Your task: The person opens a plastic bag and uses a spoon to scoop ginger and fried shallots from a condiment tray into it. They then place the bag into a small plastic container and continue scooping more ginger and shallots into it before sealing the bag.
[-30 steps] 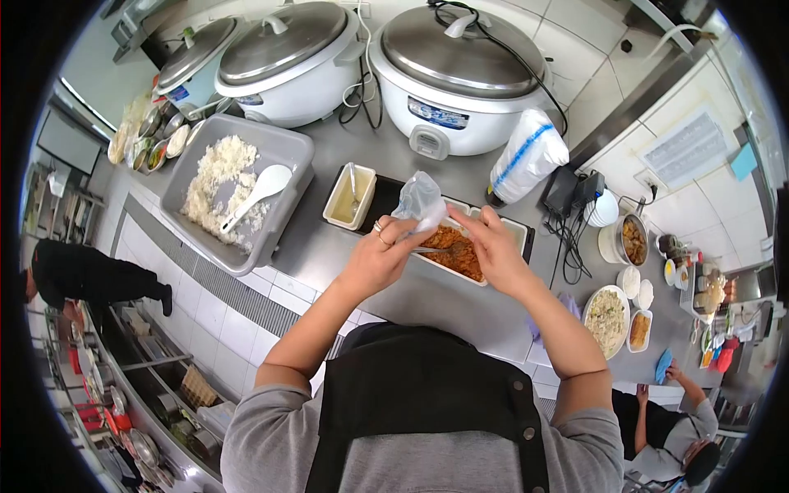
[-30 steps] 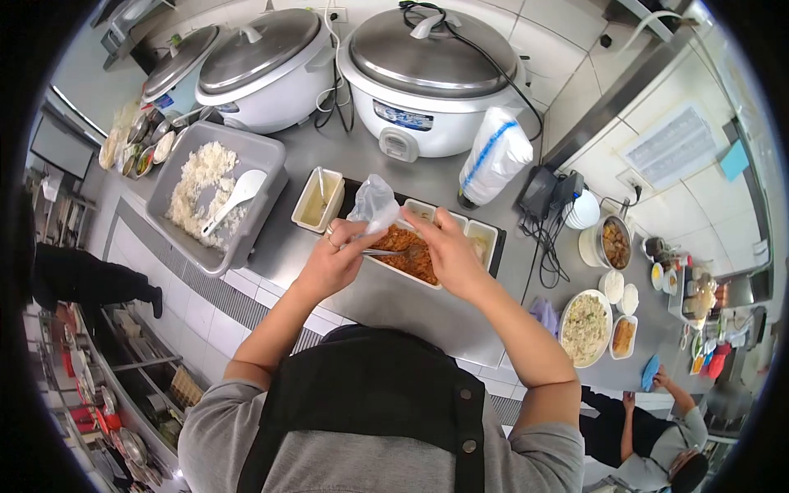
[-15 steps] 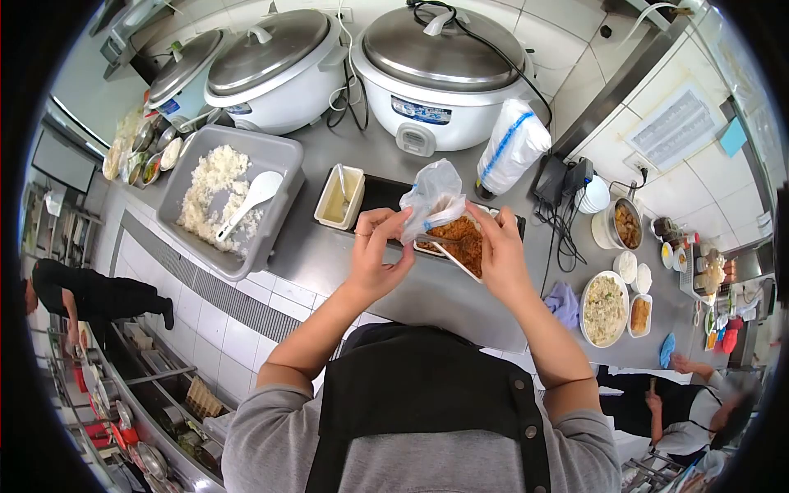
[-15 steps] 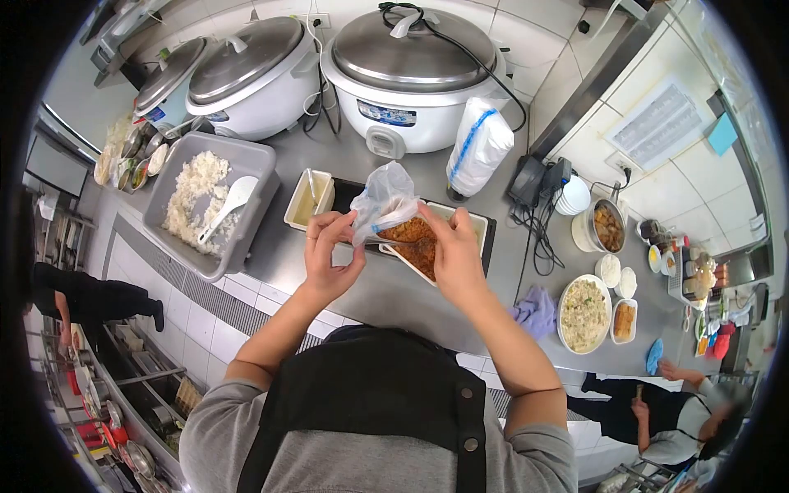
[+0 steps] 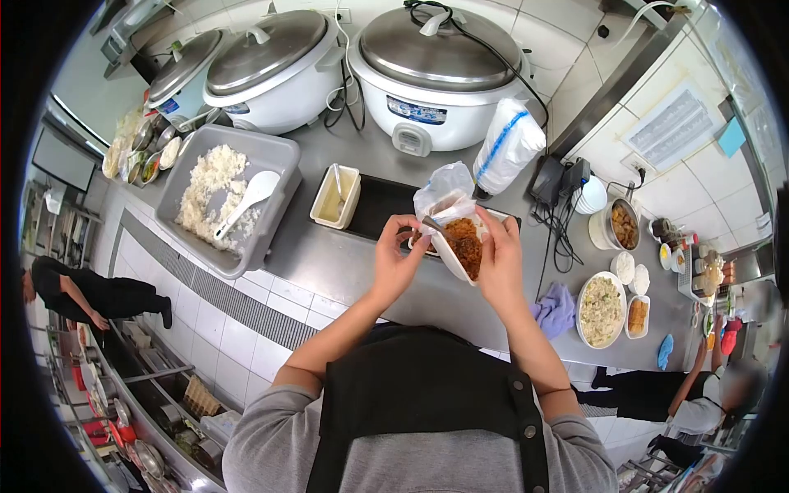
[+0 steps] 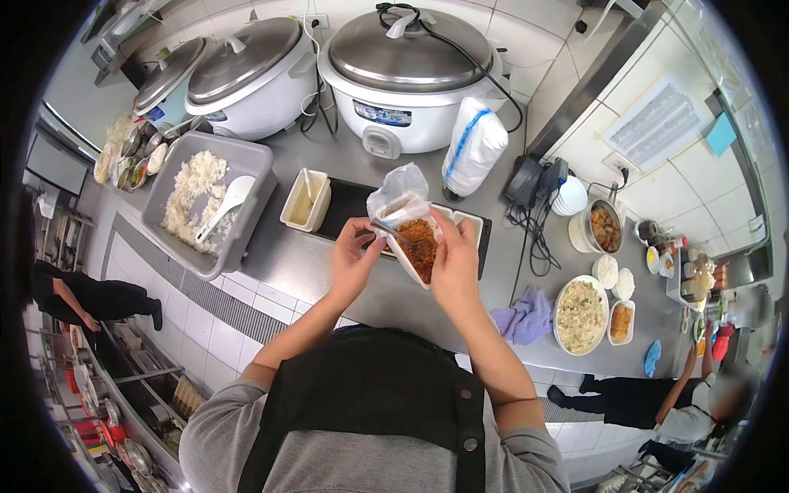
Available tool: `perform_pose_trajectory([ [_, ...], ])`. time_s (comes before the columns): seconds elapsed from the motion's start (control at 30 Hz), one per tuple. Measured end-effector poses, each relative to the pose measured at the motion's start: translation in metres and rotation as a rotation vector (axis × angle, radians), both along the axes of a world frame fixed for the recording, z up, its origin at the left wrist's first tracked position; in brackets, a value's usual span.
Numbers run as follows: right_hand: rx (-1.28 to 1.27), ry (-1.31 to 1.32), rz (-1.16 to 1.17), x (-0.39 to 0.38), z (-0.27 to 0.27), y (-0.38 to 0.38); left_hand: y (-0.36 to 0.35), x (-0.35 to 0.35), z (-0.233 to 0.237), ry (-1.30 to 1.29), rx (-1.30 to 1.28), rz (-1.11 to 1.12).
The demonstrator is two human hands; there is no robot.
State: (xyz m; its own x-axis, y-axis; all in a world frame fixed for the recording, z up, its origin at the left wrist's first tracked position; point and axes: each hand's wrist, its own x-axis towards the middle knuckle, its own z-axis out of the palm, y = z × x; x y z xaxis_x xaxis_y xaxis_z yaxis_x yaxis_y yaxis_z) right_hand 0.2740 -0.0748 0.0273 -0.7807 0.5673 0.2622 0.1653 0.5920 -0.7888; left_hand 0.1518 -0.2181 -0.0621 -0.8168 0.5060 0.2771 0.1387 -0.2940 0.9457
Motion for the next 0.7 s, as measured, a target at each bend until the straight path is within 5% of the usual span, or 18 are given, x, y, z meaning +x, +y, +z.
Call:
perform_pose_trajectory([
  [0.17, 0.004, 0.034, -0.064, 0.005, -0.009, 0.009, 0.012, -0.002, -0.027, 0.126, -0.017, 0.007],
  [0.23, 0.012, 0.037, -0.084, 0.006, -0.008, 0.01, 0.011, 0.0, -0.019, -0.102, -0.005, -0.224],
  [0.4, 0.024, 0.111, -0.137, 0.003, -0.016, 0.007, 0.044, 0.023, -0.016, -0.484, 0.301, -0.308],
  [0.43, -0.02, 0.09, -0.136, 0.002, -0.017, 0.005, 0.052, 0.032, -0.005, -0.676, 0.477, -0.301],
  [0.6, -0.302, -0.142, -0.141, 0.011, -0.005, 0.002, 0.053, 0.045, -0.005, -0.889, 0.487, -0.491],
  [0.67, -0.289, -0.181, -0.131, 0.018, 0.001, 0.007, 0.045, 0.043, -0.005, -1.075, 0.398, -0.523],
  [0.7, 0.012, -0.133, -0.162, 0.019, 0.011, 0.005, 0.041, 0.042, -0.005, -1.096, 0.376, -0.58],
])
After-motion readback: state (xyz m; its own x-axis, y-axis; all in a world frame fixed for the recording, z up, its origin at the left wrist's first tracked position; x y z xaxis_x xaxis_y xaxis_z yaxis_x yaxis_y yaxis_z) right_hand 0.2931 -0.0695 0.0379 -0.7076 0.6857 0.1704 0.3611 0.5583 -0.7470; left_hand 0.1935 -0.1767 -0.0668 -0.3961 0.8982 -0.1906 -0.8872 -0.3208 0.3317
